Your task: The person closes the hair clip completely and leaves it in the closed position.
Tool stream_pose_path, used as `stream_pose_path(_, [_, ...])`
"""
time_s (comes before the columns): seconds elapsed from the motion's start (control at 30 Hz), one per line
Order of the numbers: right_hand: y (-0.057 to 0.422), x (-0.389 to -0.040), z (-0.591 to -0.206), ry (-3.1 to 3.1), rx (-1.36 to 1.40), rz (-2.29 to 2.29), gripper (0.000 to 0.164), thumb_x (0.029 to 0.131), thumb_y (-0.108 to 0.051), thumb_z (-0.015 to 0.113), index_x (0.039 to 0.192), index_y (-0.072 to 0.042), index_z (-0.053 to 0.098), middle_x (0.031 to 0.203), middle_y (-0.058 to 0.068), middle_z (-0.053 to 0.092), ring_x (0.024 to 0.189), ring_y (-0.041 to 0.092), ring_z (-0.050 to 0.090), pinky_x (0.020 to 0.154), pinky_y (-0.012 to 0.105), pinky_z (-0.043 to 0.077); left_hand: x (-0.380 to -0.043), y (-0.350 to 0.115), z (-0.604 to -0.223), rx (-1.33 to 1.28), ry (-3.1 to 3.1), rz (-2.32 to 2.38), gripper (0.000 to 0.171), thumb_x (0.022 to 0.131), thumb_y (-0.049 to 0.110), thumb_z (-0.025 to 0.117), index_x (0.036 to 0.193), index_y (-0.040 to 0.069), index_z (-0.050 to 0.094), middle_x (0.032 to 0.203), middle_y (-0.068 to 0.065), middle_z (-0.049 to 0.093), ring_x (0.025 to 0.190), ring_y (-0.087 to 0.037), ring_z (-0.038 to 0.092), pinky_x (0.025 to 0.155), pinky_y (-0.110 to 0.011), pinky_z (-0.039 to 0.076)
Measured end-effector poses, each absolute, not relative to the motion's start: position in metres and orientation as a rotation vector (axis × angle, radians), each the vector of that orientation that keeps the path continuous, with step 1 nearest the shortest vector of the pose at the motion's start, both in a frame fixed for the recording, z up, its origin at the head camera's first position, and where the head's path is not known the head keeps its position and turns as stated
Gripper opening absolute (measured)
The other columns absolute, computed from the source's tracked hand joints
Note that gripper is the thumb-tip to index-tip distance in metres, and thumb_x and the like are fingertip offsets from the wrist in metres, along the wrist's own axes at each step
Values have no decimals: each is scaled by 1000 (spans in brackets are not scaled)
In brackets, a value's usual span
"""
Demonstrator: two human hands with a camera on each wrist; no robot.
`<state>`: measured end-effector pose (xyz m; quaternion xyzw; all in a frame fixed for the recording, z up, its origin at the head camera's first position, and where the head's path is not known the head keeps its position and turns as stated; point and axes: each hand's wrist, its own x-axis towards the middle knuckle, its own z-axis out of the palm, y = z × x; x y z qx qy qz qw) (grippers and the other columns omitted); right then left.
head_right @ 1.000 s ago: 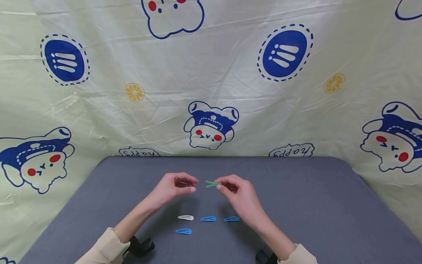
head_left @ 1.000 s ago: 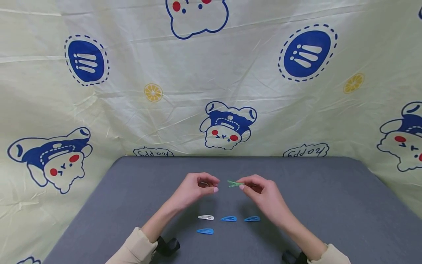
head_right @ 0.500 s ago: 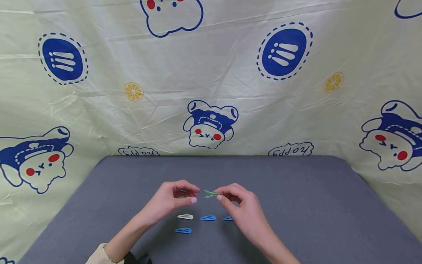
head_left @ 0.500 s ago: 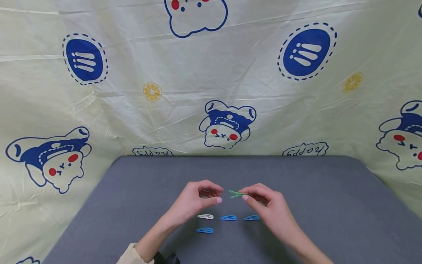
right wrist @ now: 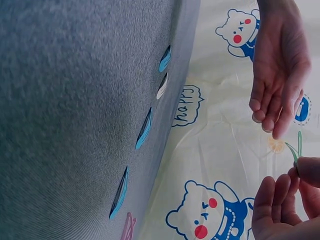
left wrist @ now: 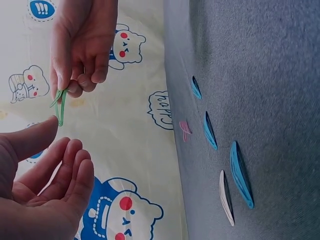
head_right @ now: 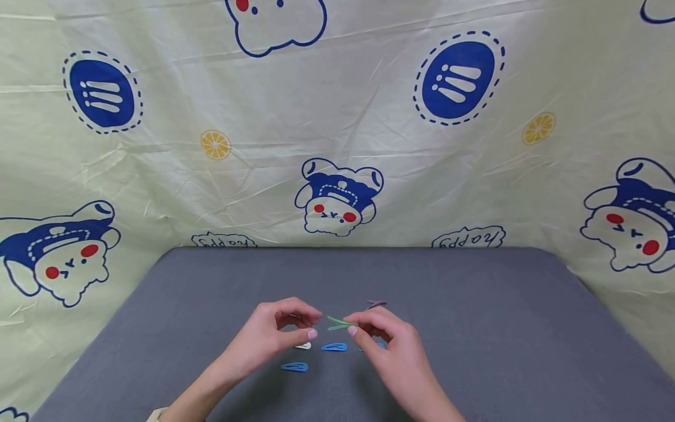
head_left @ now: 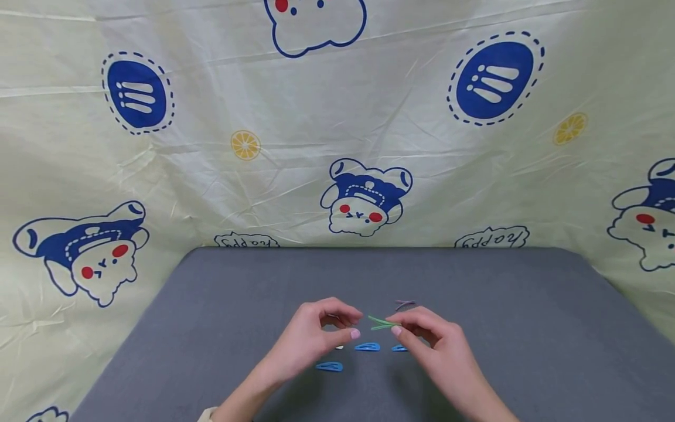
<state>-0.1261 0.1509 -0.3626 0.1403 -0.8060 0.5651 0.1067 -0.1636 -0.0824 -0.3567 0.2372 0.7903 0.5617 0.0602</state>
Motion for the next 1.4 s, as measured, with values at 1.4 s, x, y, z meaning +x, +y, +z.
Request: stream_pose_path(1.4, [148,-122,-378,-2257,489,1742,13,89,-13,74,98,-21,76,98,-2,70,92,18,64,80,29,53,-146,-59,-368,729,2489,1852,5,84,15,79,86,18,75,80,8,66,72,-10,58,54,-24,47])
